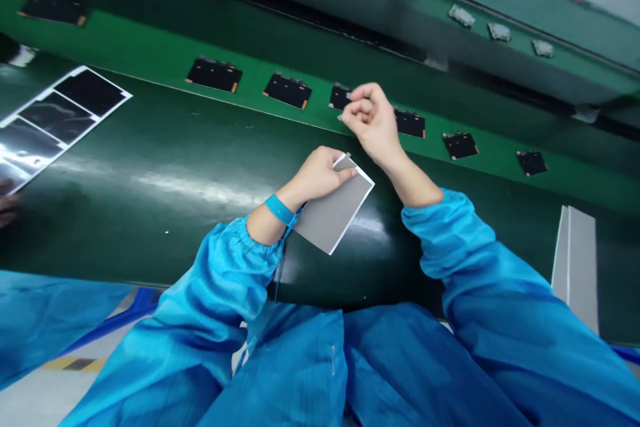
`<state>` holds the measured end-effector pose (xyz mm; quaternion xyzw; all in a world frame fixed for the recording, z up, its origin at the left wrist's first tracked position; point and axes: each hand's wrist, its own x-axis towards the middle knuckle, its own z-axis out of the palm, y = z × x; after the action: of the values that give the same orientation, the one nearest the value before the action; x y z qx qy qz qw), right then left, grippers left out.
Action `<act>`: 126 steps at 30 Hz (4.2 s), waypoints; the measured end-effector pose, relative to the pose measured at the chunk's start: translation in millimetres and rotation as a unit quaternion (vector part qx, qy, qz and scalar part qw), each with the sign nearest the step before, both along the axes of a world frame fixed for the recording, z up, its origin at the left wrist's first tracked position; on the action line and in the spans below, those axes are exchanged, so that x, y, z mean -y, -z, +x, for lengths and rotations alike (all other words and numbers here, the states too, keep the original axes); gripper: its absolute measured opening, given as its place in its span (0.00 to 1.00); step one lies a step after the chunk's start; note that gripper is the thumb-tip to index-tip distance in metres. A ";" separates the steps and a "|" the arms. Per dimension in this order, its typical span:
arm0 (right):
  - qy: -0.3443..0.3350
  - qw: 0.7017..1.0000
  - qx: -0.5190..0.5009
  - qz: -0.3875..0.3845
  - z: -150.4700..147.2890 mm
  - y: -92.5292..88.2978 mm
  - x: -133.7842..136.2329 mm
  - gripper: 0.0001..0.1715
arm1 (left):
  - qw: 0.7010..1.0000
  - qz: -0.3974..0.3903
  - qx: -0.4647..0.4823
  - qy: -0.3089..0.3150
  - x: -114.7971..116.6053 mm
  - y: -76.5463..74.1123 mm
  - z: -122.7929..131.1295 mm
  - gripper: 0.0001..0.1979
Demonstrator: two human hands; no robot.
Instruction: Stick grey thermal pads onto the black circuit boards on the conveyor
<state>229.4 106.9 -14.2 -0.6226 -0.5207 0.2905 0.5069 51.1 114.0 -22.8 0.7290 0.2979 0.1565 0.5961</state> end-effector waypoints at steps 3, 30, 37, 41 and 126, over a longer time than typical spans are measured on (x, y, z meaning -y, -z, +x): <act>-0.068 0.996 0.023 -0.045 -22.4 -9.0 -59.0 0.24 | 1.000 -0.003 0.004 0.008 1.1 -1.2 -0.8 0.17; 0.019 0.951 0.200 -0.234 -52.8 -6.7 -135.2 0.23 | 0.997 0.062 -0.024 0.025 3.1 -6.7 0.4 0.13; -0.022 0.953 0.194 -0.232 -38.8 -5.6 -130.0 0.25 | 0.997 0.067 -0.016 0.023 3.0 -3.2 1.7 0.15; -0.020 0.946 0.249 -0.208 -34.4 -0.2 -131.1 0.28 | 0.998 0.059 -0.012 0.024 2.6 -2.1 1.1 0.15; -0.074 0.996 -0.041 -0.019 8.4 20.6 88.1 0.15 | 0.999 -0.009 -0.015 -0.035 2.7 -7.3 -5.1 0.22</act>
<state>237.8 18.8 -34.9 -0.5793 -0.5383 0.3622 0.4934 46.0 111.3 -15.6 0.7148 0.3333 0.1636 0.5926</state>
